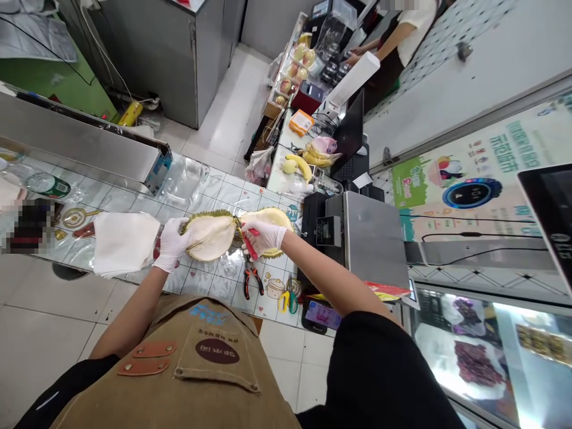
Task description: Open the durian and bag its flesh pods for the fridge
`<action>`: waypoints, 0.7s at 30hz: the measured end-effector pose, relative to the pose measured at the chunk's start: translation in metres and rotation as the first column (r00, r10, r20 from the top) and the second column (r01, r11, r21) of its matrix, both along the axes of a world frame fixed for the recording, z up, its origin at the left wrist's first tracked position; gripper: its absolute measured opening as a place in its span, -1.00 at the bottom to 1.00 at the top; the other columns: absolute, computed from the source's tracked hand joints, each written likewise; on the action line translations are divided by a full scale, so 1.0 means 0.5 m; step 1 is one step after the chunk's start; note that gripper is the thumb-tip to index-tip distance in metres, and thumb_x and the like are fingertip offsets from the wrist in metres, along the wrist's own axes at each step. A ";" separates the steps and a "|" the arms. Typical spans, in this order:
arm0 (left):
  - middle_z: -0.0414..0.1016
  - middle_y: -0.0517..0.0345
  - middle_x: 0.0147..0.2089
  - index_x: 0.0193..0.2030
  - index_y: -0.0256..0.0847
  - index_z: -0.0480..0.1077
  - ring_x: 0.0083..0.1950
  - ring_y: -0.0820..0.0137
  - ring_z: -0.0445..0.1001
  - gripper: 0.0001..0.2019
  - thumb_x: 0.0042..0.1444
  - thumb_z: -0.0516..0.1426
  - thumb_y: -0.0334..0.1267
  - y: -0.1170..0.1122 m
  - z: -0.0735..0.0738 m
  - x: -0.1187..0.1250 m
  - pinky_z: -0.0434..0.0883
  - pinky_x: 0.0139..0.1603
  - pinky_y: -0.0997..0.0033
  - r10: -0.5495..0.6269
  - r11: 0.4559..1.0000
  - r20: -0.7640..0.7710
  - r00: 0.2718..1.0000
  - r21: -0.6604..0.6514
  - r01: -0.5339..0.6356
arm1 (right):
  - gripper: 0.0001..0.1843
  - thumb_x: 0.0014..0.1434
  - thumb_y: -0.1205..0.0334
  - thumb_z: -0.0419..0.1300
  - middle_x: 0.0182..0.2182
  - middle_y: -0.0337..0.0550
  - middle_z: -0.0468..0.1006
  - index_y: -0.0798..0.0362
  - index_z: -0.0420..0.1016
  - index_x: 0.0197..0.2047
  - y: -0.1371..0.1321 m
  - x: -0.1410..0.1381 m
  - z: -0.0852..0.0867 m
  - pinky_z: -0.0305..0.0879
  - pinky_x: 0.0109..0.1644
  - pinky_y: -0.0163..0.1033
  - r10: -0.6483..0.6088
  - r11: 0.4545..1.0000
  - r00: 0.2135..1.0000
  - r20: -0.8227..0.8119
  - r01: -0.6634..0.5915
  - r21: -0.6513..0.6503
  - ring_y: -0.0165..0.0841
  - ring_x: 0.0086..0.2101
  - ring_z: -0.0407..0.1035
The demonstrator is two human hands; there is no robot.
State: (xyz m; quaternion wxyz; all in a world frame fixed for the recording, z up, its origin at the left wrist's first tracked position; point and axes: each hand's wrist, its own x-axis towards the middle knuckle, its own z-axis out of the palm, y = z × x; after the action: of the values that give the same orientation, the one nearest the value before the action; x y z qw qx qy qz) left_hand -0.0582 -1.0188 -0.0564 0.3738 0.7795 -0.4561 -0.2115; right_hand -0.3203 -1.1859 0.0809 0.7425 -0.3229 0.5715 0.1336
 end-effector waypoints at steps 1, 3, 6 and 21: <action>0.58 -0.05 -0.01 0.03 -0.13 0.55 0.08 0.05 0.58 -0.74 0.19 0.23 -0.28 0.001 -0.001 0.000 0.55 0.21 0.01 -0.002 1.000 -0.007 1.000 -0.007 0.001 | -0.74 0.24 0.19 0.27 -0.47 -0.06 0.50 -0.01 0.27 -0.40 -0.006 0.004 -0.003 0.53 -0.14 0.09 0.005 0.997 0.999 -0.034 -0.003 0.077 -0.08 -0.36 0.52; 0.59 -0.05 -0.02 0.02 -0.13 0.56 0.06 0.07 0.59 -0.74 0.19 0.23 -0.28 0.001 -0.003 0.002 0.55 0.20 0.04 -0.007 1.000 -0.023 1.000 -0.021 0.007 | -0.75 0.25 0.16 0.24 -0.43 -0.04 0.52 -0.02 0.28 -0.39 -0.017 0.012 -0.011 0.53 -0.14 0.13 0.023 0.984 0.996 -0.092 -0.006 0.179 -0.07 -0.37 0.51; 0.61 -0.04 -0.03 0.01 -0.14 0.56 0.03 0.08 0.60 -0.75 0.19 0.23 -0.27 -0.002 -0.003 0.005 0.56 0.18 0.05 -0.016 0.999 -0.037 0.999 -0.034 0.015 | -0.75 0.23 0.18 0.23 -0.46 -0.06 0.49 -0.03 0.24 -0.41 -0.030 0.023 -0.031 0.52 -0.15 0.17 0.062 0.980 0.995 -0.073 -0.047 0.194 -0.11 -0.43 0.46; 0.63 -0.04 -0.04 0.00 -0.10 0.56 0.03 0.04 0.59 -0.76 0.20 0.22 -0.26 -0.004 0.001 0.015 0.55 0.15 0.02 -0.040 0.999 0.000 0.999 -0.006 0.040 | -0.66 0.24 0.40 0.17 -0.66 -0.30 0.26 -0.03 0.14 -0.49 0.007 0.037 -0.051 0.33 -0.40 -0.28 0.180 0.980 0.967 -0.183 -0.192 -0.052 -0.46 -0.64 0.25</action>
State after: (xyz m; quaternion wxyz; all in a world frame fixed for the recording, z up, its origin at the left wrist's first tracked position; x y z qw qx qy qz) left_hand -0.0507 -1.0210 -0.0558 0.3719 0.7690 -0.4723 -0.2176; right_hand -0.3016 -1.1824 0.0554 0.6612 -0.3874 0.6069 0.2108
